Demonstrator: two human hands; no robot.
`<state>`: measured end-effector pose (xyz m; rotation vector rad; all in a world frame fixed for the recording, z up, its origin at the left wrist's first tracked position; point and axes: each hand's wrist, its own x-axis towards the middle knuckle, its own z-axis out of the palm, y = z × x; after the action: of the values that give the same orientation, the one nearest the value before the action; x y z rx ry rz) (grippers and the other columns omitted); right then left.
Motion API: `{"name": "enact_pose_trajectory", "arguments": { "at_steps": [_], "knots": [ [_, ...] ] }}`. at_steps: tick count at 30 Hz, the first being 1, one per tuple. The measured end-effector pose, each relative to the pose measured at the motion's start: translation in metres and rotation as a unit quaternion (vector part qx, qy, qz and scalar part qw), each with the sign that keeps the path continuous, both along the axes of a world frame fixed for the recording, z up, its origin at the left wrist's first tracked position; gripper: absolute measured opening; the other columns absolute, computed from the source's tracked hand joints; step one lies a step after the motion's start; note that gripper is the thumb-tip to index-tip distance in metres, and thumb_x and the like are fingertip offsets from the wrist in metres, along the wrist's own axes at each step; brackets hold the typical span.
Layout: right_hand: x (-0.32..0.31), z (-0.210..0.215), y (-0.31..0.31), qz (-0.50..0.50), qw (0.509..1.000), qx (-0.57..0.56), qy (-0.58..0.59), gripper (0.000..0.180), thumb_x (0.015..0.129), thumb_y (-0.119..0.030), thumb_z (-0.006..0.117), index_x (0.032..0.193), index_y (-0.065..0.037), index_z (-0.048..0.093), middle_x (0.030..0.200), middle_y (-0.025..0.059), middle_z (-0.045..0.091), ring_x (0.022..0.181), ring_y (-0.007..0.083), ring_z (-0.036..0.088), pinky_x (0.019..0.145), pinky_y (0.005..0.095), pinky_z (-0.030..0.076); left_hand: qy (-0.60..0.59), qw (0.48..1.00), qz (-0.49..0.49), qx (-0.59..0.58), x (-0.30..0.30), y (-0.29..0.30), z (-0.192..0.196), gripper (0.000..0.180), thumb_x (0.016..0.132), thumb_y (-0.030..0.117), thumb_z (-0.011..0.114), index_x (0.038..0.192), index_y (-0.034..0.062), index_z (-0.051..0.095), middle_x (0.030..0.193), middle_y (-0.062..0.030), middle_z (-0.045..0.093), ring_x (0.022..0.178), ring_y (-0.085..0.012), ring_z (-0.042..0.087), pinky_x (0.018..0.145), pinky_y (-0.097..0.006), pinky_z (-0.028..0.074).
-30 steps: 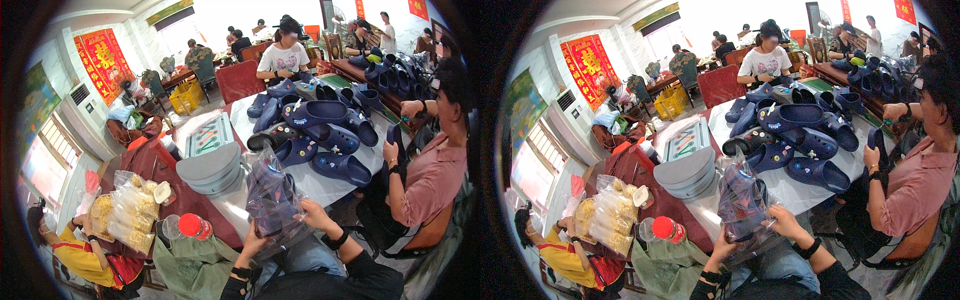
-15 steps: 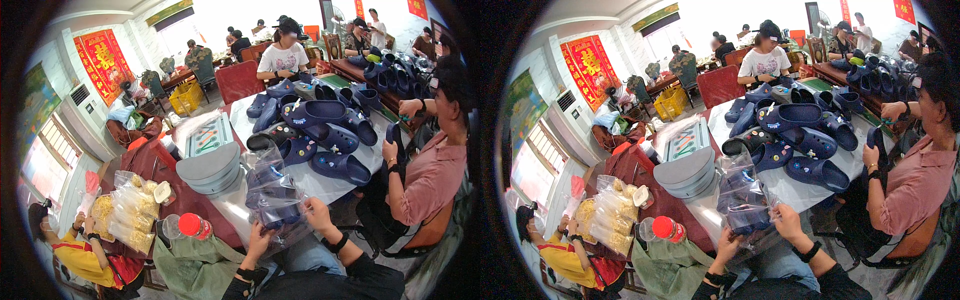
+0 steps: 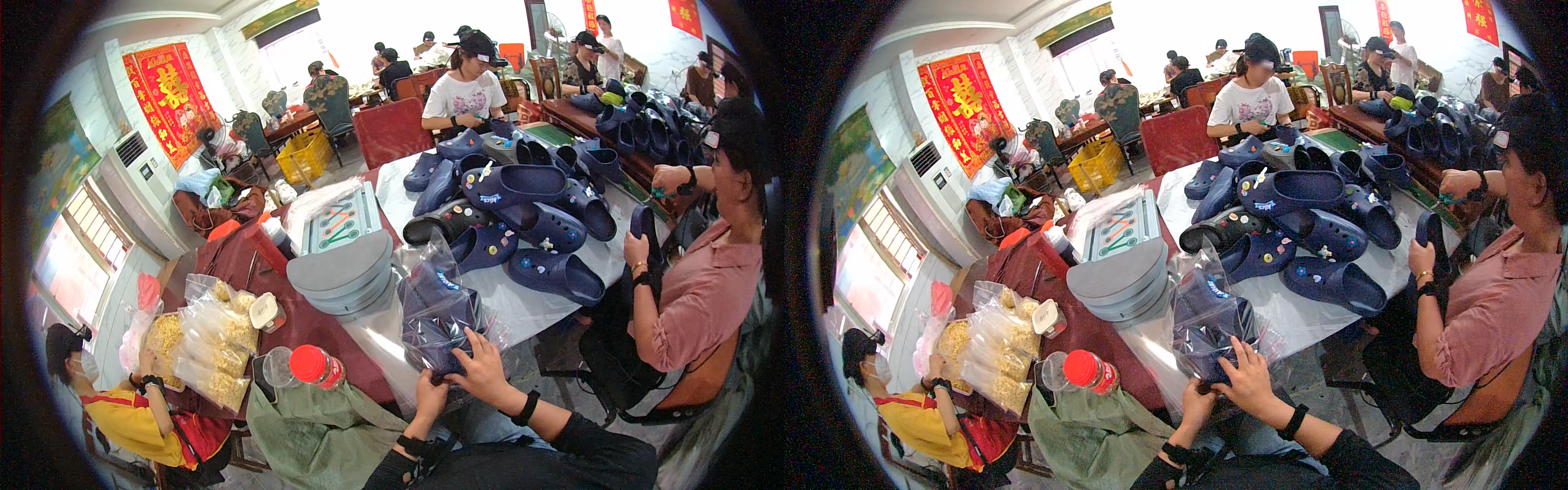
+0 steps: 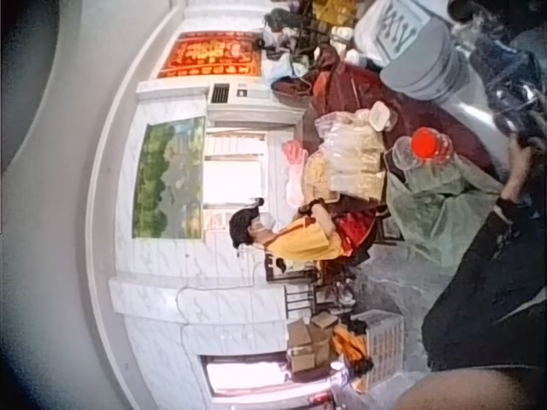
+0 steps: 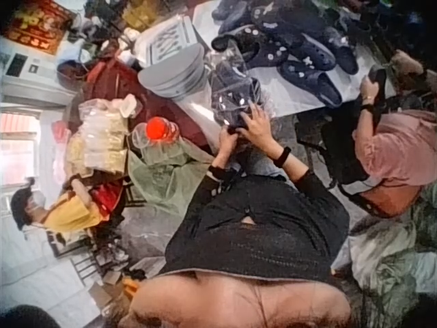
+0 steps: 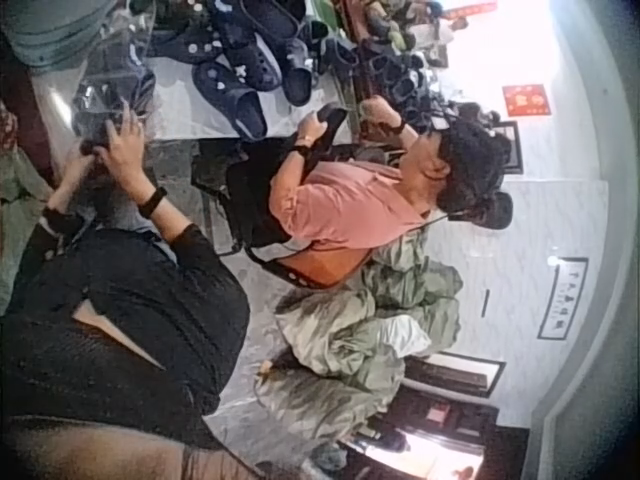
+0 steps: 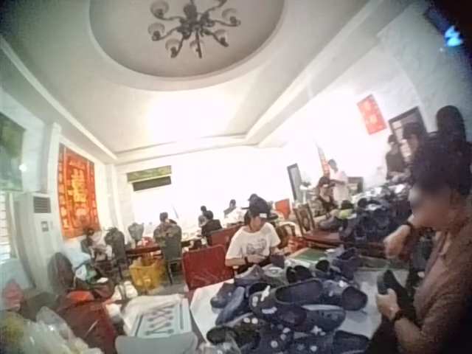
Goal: Packing finished clogs into plastic bags and placing them into a larger sack.
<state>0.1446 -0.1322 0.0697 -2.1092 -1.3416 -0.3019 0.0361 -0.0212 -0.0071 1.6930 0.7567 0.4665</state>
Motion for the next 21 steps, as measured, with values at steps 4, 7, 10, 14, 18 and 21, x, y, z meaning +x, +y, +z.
{"name": "enact_pose_trajectory", "arguments": {
  "at_steps": [4, 7, 10, 14, 18, 21],
  "knots": [
    [0.002, -0.001, -0.001, -0.004, 1.0, -0.002, 0.005, 0.055, 0.065, -0.034, 0.077, 0.108, -0.004, 0.059, 0.124, 0.0185, 0.045, 0.115, 0.0373, 0.043, 0.091, 0.0473, 0.037, -0.044, 0.991, 0.089, -0.087, -0.004, 0.0, 0.0, 0.02, 0.078, -0.001, 0.061, 0.097, -0.004, 0.062, 0.089, -0.0079, 0.064, 0.079, -0.0138, 0.061, 0.069, -0.027, 0.048],
    [0.002, -0.006, -0.001, -0.011, 1.0, 0.003, -0.008, 0.057, 0.065, -0.03, 0.077, 0.11, -0.002, 0.056, 0.118, 0.0167, 0.048, 0.112, 0.0371, 0.044, 0.089, 0.0479, 0.037, -0.046, 0.985, 0.107, -0.124, -0.002, 0.001, 0.018, 0.019, 0.081, 0.002, 0.062, 0.098, -0.0038, 0.064, 0.087, -0.0077, 0.066, 0.078, -0.0122, 0.06, 0.069, -0.026, 0.048],
    [0.0, 0.001, 0.001, -0.018, 1.0, 0.008, 0.01, 0.058, 0.065, -0.025, 0.077, 0.112, -0.001, 0.053, 0.113, 0.0159, 0.049, 0.109, 0.0366, 0.045, 0.088, 0.0468, 0.038, -0.038, 0.991, 0.105, -0.08, -0.006, 0.004, 0.028, 0.014, 0.082, 0.005, 0.065, 0.093, -0.0031, 0.066, 0.084, -0.0056, 0.066, 0.078, -0.0114, 0.06, 0.07, -0.025, 0.048],
    [0.003, -0.002, 0.002, -0.024, 0.998, 0.038, 0.038, 0.056, 0.065, -0.019, 0.076, 0.111, 0.0, 0.052, 0.11, 0.0156, 0.05, 0.106, 0.036, 0.047, 0.088, 0.0442, 0.04, -0.054, 0.994, 0.089, 0.019, -0.008, 0.006, 0.033, 0.011, 0.081, 0.005, 0.065, 0.088, -0.0026, 0.068, 0.082, -0.0063, 0.066, 0.077, -0.0124, 0.061, 0.07, -0.025, 0.048],
    [0.004, 0.001, 0.002, -0.04, 0.995, 0.066, 0.07, 0.051, 0.067, -0.017, 0.074, 0.109, 0.001, 0.051, 0.108, 0.0167, 0.051, 0.104, 0.0352, 0.048, 0.088, 0.0424, 0.042, -0.1, 0.992, 0.045, 0.06, -0.01, 0.012, 0.035, 0.008, 0.08, 0.002, 0.065, 0.087, -0.0024, 0.068, 0.084, -0.0065, 0.066, 0.077, -0.0137, 0.061, 0.071, -0.025, 0.048],
    [0.008, 0.0, 0.001, -0.064, 0.99, 0.083, 0.094, 0.051, 0.064, -0.014, 0.075, 0.106, 0.001, 0.051, 0.106, 0.0172, 0.051, 0.102, 0.0357, 0.049, 0.086, 0.0422, 0.042, -0.099, 0.991, 0.03, 0.09, -0.012, 0.009, 0.047, 0.008, 0.078, 0.0, 0.065, 0.085, -0.002, 0.068, 0.083, -0.0099, 0.066, 0.078, -0.017, 0.063, 0.072, -0.027, 0.049]
  ]
}}
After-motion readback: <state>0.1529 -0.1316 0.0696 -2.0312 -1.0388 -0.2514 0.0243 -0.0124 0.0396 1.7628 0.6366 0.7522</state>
